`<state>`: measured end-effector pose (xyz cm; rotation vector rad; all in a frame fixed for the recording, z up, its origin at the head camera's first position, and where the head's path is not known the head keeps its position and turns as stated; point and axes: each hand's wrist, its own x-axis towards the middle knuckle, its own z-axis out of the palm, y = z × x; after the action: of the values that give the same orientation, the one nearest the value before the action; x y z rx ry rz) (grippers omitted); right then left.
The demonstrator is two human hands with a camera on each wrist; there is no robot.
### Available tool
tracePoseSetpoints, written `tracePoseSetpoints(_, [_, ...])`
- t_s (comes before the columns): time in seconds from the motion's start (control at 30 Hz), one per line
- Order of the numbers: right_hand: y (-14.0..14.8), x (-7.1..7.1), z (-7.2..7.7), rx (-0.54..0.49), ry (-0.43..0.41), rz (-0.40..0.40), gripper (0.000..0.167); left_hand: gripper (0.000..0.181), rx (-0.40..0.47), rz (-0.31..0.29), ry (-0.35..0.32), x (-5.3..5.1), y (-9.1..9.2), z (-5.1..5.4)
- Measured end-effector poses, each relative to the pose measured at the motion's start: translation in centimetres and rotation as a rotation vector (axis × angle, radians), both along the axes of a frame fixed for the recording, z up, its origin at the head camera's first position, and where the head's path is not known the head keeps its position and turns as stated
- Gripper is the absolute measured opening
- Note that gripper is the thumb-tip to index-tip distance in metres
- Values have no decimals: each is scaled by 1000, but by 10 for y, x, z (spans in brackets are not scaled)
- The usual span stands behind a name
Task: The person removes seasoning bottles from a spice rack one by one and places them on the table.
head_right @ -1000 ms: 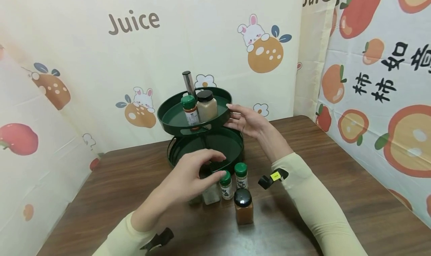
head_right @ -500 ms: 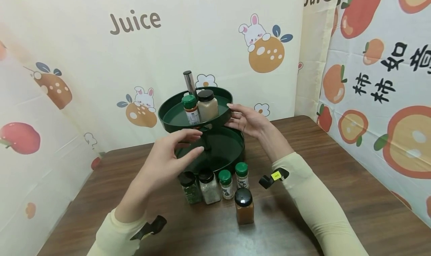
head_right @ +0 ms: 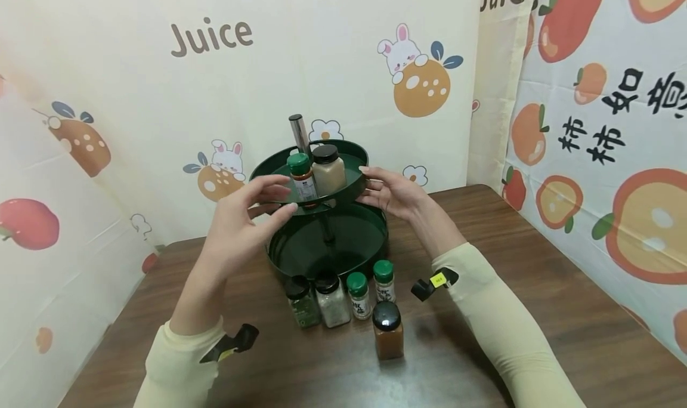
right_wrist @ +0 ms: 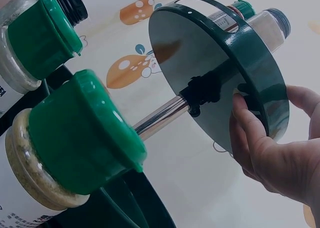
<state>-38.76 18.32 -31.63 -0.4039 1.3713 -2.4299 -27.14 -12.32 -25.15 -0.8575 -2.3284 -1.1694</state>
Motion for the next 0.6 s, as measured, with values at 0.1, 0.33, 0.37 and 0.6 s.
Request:
tracePoseSetpoints(0.1, [-1, -1, 1, 8, -8, 1, 36, 48, 32, 32, 7, -4, -2, 4])
tracePoseSetpoints(0.33, [-2, -3, 2, 2, -3, 5, 33, 62, 26, 82, 25, -18, 1, 12])
tracePoseSetpoints(0.37, [-2, -3, 2, 1, -1, 4, 33, 63, 14, 84, 26, -22, 1, 13])
tracePoseSetpoints(0.6, [0, -3, 1, -2, 4, 5, 38, 65, -49, 33, -8, -48, 7, 20])
